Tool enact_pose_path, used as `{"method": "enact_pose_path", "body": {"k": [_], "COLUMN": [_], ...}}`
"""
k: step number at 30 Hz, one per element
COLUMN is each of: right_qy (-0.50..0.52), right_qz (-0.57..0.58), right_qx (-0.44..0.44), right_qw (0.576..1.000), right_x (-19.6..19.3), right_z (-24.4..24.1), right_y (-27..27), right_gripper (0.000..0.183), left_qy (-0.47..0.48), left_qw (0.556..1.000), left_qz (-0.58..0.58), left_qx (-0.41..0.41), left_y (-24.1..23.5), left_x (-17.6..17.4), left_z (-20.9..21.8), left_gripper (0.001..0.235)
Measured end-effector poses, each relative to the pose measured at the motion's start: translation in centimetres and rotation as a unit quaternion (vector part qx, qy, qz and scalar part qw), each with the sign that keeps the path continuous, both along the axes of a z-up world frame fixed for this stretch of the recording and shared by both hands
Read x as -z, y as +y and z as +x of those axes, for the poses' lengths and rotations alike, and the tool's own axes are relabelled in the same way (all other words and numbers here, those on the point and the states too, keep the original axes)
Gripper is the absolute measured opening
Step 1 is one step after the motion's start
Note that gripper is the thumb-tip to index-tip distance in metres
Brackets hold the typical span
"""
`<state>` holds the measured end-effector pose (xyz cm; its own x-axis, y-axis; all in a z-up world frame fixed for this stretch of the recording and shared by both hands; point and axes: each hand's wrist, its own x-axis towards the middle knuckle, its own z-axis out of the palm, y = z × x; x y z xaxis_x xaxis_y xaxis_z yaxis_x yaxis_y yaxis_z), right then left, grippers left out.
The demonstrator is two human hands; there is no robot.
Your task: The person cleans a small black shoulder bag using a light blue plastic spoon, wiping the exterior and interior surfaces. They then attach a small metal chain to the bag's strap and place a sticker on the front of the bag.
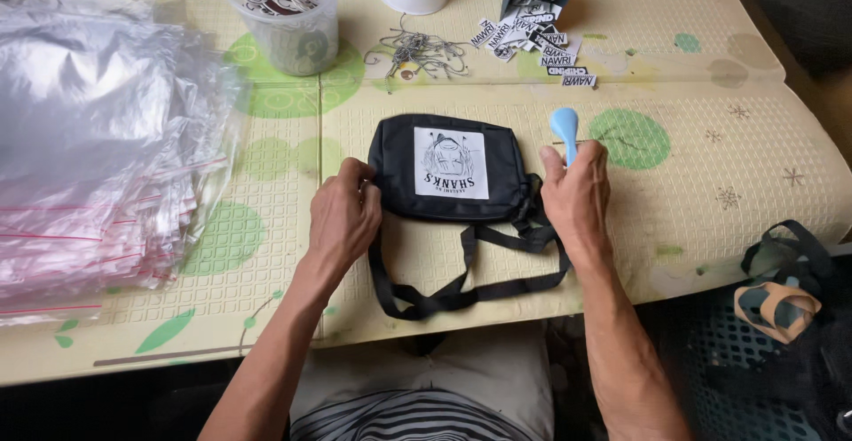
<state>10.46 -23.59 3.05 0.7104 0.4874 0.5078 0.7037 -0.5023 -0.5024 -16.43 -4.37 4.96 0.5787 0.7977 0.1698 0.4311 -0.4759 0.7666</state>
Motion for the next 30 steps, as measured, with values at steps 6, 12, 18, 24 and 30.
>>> {"method": "enact_pose_path", "body": {"k": [6, 12, 18, 24, 30], "right_qy": [0.151, 0.036, 0.023, 0.024, 0.321], "right_qz": [-0.018, -0.116, -0.102, -0.108, -0.261], "right_qx": [-0.189, -0.357, -0.312, -0.297, -0.393], "right_qw": [0.97, 0.926, 0.944, 0.949, 0.821], "right_x": [-3.1, -2.3, -0.7, -0.2, -9.8], "right_z": [-7.2, -11.4, -7.3, -5.5, -9.3], "right_y": [3.3, 8.2, 13.3, 16.7, 11.7], "right_gripper": [0.036, 0.021, 0.021, 0.024, 0.023], "left_qy": [-0.156, -0.222, -0.229, -0.217, -0.22], "left_qw": [0.981, 0.972, 0.973, 0.976, 0.975], "left_qz": [-0.108, -0.07, -0.031, 0.007, 0.023], "left_qx": [-0.051, -0.041, -0.008, -0.011, -0.002], "left_y": [1.0, 0.9, 1.5, 1.5, 1.4], "left_x": [2.1, 4.4, 5.1, 5.2, 5.0], "left_z": [-1.0, -1.2, -0.9, -1.0, -1.1], "left_gripper": [0.022, 0.027, 0.024, 0.027, 0.027]}}
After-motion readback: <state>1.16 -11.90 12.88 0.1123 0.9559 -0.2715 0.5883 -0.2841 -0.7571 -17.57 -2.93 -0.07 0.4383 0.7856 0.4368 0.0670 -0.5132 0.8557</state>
